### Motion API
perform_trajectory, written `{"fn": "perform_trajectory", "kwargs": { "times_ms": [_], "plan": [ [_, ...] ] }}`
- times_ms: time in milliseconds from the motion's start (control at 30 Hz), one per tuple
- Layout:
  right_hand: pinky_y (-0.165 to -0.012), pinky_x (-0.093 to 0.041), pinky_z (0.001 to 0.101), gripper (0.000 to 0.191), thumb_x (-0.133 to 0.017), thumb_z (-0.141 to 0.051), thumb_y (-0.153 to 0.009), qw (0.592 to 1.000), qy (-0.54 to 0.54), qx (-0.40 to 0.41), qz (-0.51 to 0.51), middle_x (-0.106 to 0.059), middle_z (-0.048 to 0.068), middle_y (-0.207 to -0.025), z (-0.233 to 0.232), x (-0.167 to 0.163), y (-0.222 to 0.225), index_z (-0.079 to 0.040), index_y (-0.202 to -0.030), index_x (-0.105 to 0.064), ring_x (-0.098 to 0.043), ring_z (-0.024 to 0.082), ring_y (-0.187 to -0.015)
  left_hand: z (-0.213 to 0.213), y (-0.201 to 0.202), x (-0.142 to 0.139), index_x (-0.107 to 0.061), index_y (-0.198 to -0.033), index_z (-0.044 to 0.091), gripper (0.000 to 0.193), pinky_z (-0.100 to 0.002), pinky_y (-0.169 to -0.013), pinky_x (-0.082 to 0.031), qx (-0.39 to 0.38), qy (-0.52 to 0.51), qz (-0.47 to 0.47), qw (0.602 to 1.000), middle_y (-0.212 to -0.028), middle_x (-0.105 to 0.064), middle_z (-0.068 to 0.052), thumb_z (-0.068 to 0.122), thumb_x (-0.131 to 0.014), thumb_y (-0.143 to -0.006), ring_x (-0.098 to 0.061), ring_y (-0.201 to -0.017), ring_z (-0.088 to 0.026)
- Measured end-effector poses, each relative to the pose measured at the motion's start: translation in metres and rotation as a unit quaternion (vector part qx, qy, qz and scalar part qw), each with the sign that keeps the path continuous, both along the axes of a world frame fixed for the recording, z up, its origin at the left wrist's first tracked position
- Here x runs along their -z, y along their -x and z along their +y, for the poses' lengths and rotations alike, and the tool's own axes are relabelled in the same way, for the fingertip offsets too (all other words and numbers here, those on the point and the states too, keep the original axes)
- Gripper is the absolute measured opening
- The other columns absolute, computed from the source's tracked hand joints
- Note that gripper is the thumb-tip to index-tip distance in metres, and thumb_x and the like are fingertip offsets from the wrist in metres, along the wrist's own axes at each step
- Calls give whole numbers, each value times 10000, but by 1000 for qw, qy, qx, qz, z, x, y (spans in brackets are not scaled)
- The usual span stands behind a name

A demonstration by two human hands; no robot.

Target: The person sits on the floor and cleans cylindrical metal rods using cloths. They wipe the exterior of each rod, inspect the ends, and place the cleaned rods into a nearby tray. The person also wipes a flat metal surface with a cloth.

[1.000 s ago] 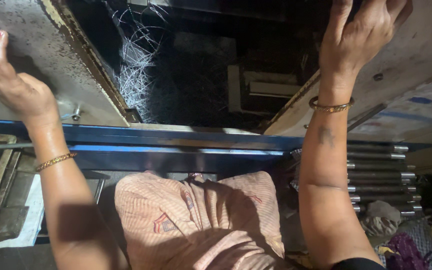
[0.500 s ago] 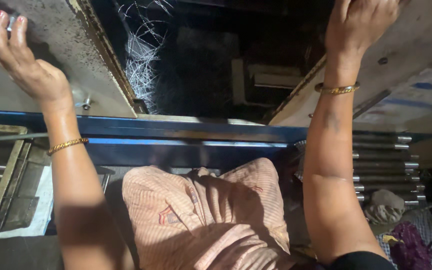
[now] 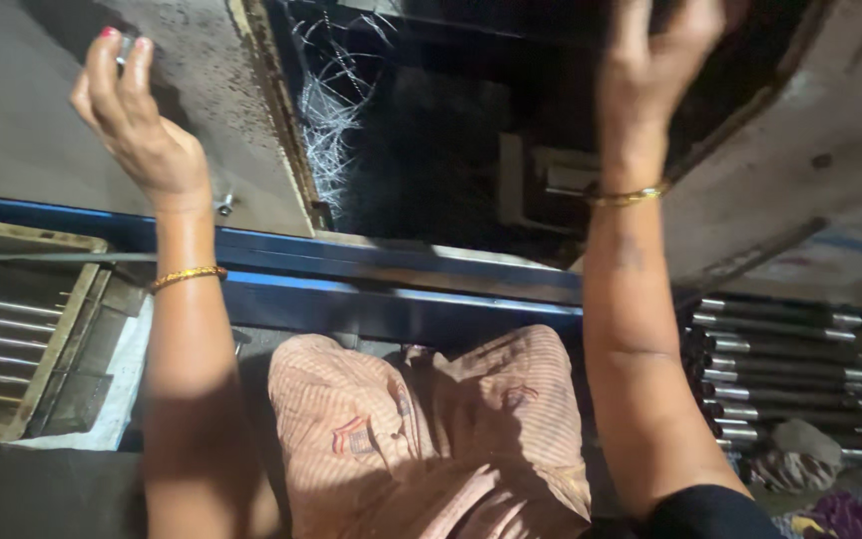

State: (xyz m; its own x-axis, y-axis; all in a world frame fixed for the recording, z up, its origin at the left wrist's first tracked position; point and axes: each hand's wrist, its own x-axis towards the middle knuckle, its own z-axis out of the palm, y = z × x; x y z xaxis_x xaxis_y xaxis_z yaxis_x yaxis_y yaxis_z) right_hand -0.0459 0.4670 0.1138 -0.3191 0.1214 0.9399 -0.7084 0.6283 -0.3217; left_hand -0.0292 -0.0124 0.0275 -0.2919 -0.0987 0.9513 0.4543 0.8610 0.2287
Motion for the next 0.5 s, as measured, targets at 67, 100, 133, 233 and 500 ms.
{"fn": "perform_trajectory", "kwargs": {
  "times_ms": [67, 100, 133, 233, 500],
  "plan": [
    [-882, -511, 352, 210, -705, -151, -1087, 994, 44, -61, -76, -656, 76, -995, -46, 6, 17, 43, -1101, -625, -582, 182, -946, -2, 2, 2, -626, -1462, 112, 484, -415, -1200, -510, -14, 4, -4, 1000, -1544, -520, -87, -107, -545, -1037, -524, -1370, -337],
    [-836, -515, 321, 237, -709, -182, -1069, 985, 69, -75, -142, -648, 48, -952, -66, 8, 27, 38, -1088, -621, -554, 147, -906, -4, 2, 3, -628, -1456, 112, 471, -418, -1174, -504, -22, 6, -6, 1000, -1536, -526, -84, -99, -556, -1041, -536, -1346, -330],
    [-872, -519, 329, 230, -708, -192, -1071, 972, 78, -155, -160, -672, 49, -1027, -83, 11, 38, 21, -1131, -646, -588, 165, -967, -5, 2, 4, -626, -1457, 114, 473, -416, -1152, -502, -23, 8, -10, 1000, -1533, -527, -82, -102, -554, -1043, -548, -1341, -333],
    [-871, -540, 354, 219, -687, -234, -1016, 866, 205, -318, -325, -693, 23, -1099, -112, 16, 71, -67, -1139, -617, -654, 196, -1030, -10, 5, 8, -616, -1461, 126, 485, -433, -1115, -491, -40, 20, -10, 999, -1526, -520, -67, -108, -556, -1040, -578, -1348, -326],
    [-928, -571, 443, 333, -612, -331, -991, 581, 512, -450, -445, -632, 94, -1211, -136, 20, 163, -90, -1220, -586, -624, 289, -1111, -12, 16, 16, -614, -1467, 170, 632, -303, -914, -610, -30, -16, -27, 999, -1529, -511, -46, -171, -567, -937, -596, -1363, -250]
  ]
}}
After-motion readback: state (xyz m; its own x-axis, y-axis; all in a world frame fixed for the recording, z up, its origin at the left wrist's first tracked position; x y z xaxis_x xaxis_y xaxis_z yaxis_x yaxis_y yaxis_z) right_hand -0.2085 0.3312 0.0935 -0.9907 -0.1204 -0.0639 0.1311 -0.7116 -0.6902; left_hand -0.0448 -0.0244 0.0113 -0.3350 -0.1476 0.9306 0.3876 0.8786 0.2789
